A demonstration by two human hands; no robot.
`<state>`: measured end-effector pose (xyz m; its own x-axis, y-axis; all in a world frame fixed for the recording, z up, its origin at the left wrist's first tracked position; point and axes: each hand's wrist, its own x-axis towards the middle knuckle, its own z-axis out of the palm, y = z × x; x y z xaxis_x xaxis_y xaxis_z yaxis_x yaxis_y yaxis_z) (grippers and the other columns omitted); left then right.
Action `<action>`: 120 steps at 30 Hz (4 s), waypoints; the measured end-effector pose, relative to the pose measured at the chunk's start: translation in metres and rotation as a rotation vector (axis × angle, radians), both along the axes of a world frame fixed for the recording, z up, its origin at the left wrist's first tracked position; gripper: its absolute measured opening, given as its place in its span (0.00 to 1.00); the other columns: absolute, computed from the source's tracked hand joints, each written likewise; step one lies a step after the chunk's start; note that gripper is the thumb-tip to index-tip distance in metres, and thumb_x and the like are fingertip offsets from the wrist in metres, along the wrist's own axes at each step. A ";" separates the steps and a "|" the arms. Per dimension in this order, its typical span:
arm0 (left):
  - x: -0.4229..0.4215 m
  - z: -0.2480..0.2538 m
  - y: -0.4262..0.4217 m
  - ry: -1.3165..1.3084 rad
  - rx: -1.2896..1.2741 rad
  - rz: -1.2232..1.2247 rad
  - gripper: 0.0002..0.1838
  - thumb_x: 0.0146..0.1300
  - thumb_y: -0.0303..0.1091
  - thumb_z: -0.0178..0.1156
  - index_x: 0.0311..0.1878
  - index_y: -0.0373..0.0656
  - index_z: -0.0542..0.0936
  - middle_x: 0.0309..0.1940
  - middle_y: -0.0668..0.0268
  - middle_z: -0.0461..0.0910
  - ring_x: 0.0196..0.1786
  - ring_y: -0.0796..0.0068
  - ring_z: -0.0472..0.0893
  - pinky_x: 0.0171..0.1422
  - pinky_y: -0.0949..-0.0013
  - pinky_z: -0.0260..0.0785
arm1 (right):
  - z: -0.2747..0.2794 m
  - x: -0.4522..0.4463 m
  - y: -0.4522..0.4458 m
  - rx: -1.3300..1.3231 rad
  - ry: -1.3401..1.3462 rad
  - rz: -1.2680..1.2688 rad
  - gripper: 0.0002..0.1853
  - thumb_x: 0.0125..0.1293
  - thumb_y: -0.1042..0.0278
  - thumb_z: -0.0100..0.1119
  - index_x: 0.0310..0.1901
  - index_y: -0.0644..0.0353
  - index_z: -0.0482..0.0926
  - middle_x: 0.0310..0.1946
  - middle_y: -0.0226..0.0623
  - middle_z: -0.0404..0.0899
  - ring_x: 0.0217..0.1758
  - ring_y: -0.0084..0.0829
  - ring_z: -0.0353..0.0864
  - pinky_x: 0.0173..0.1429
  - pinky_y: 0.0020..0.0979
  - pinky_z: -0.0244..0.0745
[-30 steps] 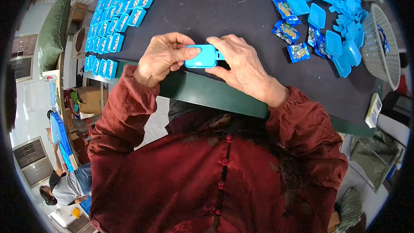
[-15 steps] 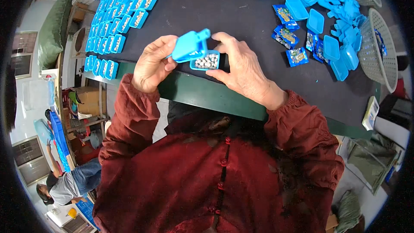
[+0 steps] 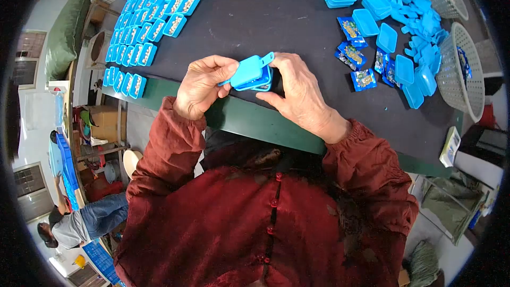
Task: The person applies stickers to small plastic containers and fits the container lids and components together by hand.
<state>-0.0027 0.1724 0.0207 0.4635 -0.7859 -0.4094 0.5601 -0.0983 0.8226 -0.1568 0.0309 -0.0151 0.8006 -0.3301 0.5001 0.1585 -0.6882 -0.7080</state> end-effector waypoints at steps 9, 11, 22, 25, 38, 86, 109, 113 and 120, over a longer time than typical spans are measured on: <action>0.000 -0.005 -0.003 0.108 -0.106 0.032 0.07 0.60 0.25 0.63 0.39 0.32 0.78 0.29 0.62 0.77 0.25 0.81 0.71 0.24 0.83 0.64 | 0.006 0.001 -0.003 -0.104 -0.081 0.037 0.25 0.46 0.74 0.68 0.49 0.55 0.75 0.54 0.41 0.69 0.47 0.38 0.72 0.51 0.37 0.70; 0.001 -0.005 -0.003 0.148 -0.119 0.021 0.07 0.60 0.25 0.63 0.40 0.32 0.78 0.30 0.62 0.77 0.26 0.81 0.72 0.26 0.84 0.65 | 0.006 0.002 -0.003 -0.216 -0.058 0.060 0.24 0.46 0.74 0.68 0.48 0.53 0.76 0.54 0.40 0.69 0.46 0.38 0.72 0.51 0.37 0.70; 0.004 -0.012 0.002 0.323 -0.236 0.082 0.08 0.64 0.23 0.57 0.45 0.30 0.76 0.34 0.61 0.76 0.28 0.82 0.72 0.31 0.84 0.69 | 0.010 0.003 0.004 -0.424 0.076 0.048 0.24 0.46 0.77 0.67 0.48 0.52 0.79 0.53 0.42 0.66 0.45 0.38 0.71 0.47 0.34 0.69; 0.004 -0.015 0.004 0.329 -0.260 0.107 0.10 0.65 0.23 0.54 0.48 0.29 0.73 0.33 0.61 0.75 0.28 0.81 0.71 0.30 0.84 0.66 | 0.011 0.006 0.007 -0.346 0.043 0.039 0.22 0.46 0.78 0.67 0.47 0.53 0.79 0.52 0.42 0.67 0.44 0.37 0.71 0.46 0.33 0.69; 0.000 -0.026 0.010 0.344 -0.312 0.135 0.12 0.67 0.24 0.52 0.51 0.28 0.71 0.32 0.61 0.72 0.28 0.81 0.66 0.30 0.83 0.62 | 0.014 0.001 0.006 -0.226 -0.062 -0.041 0.18 0.45 0.78 0.68 0.41 0.58 0.80 0.44 0.41 0.72 0.39 0.33 0.69 0.41 0.30 0.68; -0.017 0.005 0.003 -0.383 -0.024 0.063 0.06 0.56 0.21 0.65 0.37 0.32 0.80 0.22 0.65 0.77 0.18 0.85 0.69 0.18 0.85 0.61 | 0.008 -0.001 0.000 0.373 0.172 0.102 0.52 0.43 0.78 0.71 0.70 0.54 0.51 0.45 0.41 0.81 0.44 0.39 0.80 0.50 0.36 0.72; 0.005 0.019 -0.005 -0.224 0.163 -0.274 0.12 0.57 0.26 0.66 0.39 0.28 0.76 0.27 0.56 0.77 0.19 0.74 0.78 0.22 0.81 0.75 | 0.009 0.004 -0.002 -0.101 0.007 0.115 0.29 0.43 0.78 0.70 0.52 0.59 0.76 0.43 0.38 0.78 0.40 0.35 0.77 0.44 0.32 0.72; 0.013 0.020 -0.008 -0.248 0.142 -0.361 0.14 0.56 0.28 0.67 0.41 0.28 0.77 0.27 0.55 0.78 0.21 0.73 0.79 0.21 0.80 0.74 | 0.009 0.001 -0.001 -0.050 0.000 0.123 0.29 0.42 0.78 0.71 0.51 0.59 0.76 0.42 0.38 0.78 0.39 0.35 0.76 0.43 0.33 0.72; 0.023 0.034 -0.020 -0.600 0.171 -0.802 0.19 0.49 0.25 0.70 0.44 0.31 0.77 0.29 0.58 0.79 0.29 0.70 0.78 0.33 0.72 0.73 | 0.012 0.000 -0.008 -0.185 -0.104 0.224 0.26 0.47 0.79 0.65 0.52 0.61 0.75 0.43 0.40 0.77 0.41 0.38 0.77 0.44 0.33 0.73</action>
<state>0.0207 0.1526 0.0552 -0.0091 -0.9081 -0.4186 -0.2231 -0.4062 0.8861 -0.1564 0.0231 -0.0030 0.7846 -0.0465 0.6183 0.3860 -0.7438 -0.5458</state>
